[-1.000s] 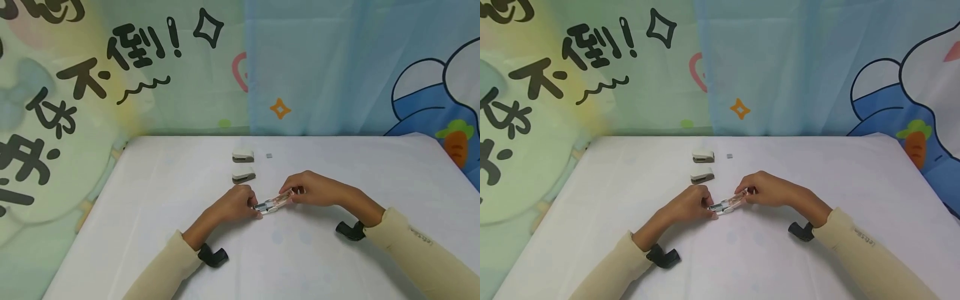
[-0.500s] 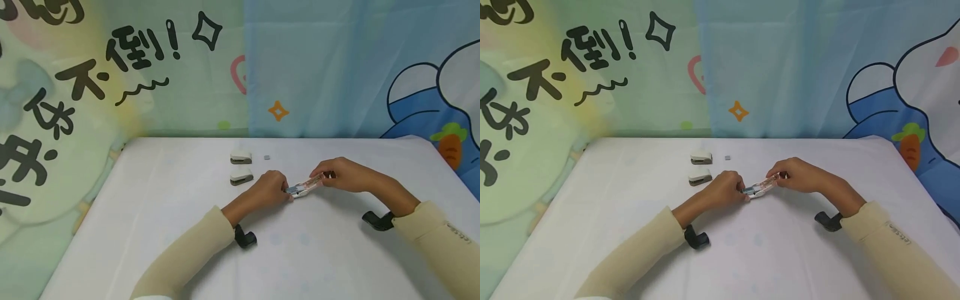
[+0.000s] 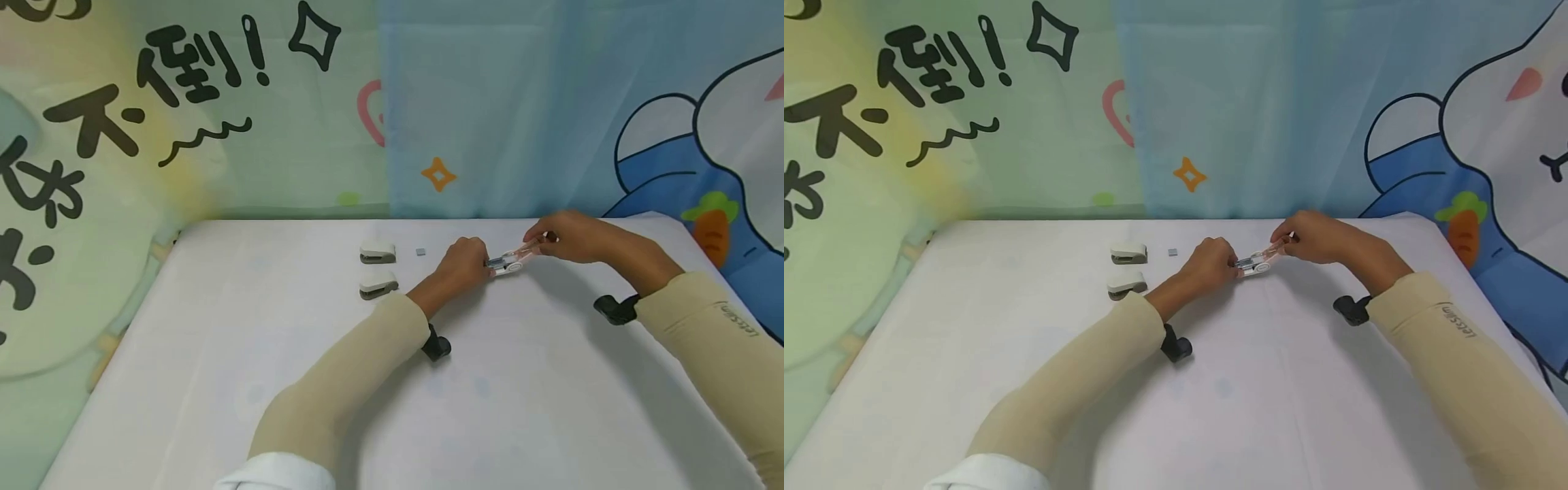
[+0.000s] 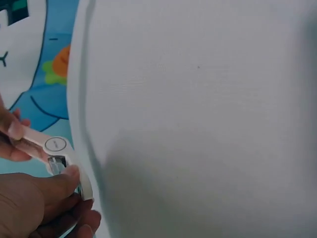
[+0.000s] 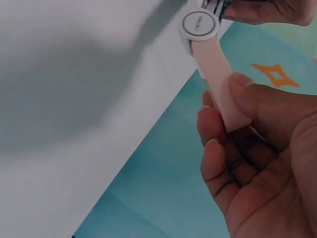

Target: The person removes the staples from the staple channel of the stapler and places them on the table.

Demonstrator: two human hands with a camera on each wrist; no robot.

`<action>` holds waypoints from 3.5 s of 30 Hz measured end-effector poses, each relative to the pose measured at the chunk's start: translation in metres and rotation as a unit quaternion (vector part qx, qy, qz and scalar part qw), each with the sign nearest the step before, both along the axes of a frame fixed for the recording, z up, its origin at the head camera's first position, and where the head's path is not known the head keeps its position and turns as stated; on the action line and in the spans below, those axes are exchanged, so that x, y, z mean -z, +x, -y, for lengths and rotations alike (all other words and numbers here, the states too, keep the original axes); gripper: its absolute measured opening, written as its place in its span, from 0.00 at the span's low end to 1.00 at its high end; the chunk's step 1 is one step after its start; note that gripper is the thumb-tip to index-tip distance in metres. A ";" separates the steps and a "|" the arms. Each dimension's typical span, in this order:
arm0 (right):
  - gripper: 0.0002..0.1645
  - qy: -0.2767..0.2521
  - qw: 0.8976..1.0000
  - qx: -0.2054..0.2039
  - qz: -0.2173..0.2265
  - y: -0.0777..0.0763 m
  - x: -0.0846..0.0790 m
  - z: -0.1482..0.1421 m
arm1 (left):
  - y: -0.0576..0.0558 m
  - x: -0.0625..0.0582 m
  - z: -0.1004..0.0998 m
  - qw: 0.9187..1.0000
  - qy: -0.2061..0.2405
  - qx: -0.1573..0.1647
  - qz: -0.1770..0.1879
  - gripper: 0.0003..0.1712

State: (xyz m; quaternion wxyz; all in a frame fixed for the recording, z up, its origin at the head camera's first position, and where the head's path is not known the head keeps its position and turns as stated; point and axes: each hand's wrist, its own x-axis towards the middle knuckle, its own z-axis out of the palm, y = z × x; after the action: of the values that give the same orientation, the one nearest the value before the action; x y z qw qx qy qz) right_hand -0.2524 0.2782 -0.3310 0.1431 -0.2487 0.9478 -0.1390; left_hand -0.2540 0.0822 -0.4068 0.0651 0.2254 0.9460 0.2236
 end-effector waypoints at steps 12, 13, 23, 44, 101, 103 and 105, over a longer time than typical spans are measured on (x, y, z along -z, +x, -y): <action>0.16 -0.008 0.999 0.043 -0.005 -0.012 0.019 -0.008 | -0.024 -0.004 -0.009 0.997 -0.067 -0.002 0.023 0.13; 0.17 -0.009 0.999 0.044 -0.003 -0.013 0.021 -0.009 | -0.025 -0.003 -0.009 0.997 -0.075 0.000 0.029 0.13; 0.21 0.014 0.998 0.055 0.011 -0.019 0.021 -0.006 | -0.024 0.001 -0.010 0.992 -0.120 -0.019 0.018 0.11; 0.16 -0.141 0.977 -0.090 -0.128 -0.008 0.030 0.122 | -0.023 -0.034 0.120 0.997 -0.017 0.073 -0.016 0.21; 0.12 -0.114 0.985 -0.123 -0.042 0.085 0.033 0.142 | 0.090 -0.003 0.162 0.977 0.189 0.080 0.063 0.11; 0.14 -0.110 0.984 -0.131 -0.051 0.089 0.035 0.142 | 0.092 -0.002 0.159 0.977 0.189 0.081 0.064 0.11; 0.14 -0.105 0.983 -0.137 -0.056 0.092 0.036 0.142 | 0.094 -0.001 0.157 0.978 0.183 0.084 0.057 0.11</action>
State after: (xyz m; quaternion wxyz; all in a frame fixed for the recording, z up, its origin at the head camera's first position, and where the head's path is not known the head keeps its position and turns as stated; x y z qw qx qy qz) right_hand -0.1605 0.1362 -0.3671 0.0806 -0.3977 0.8911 -0.2031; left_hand -0.1598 -0.0745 -0.4056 0.0952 0.2986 0.8618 0.3988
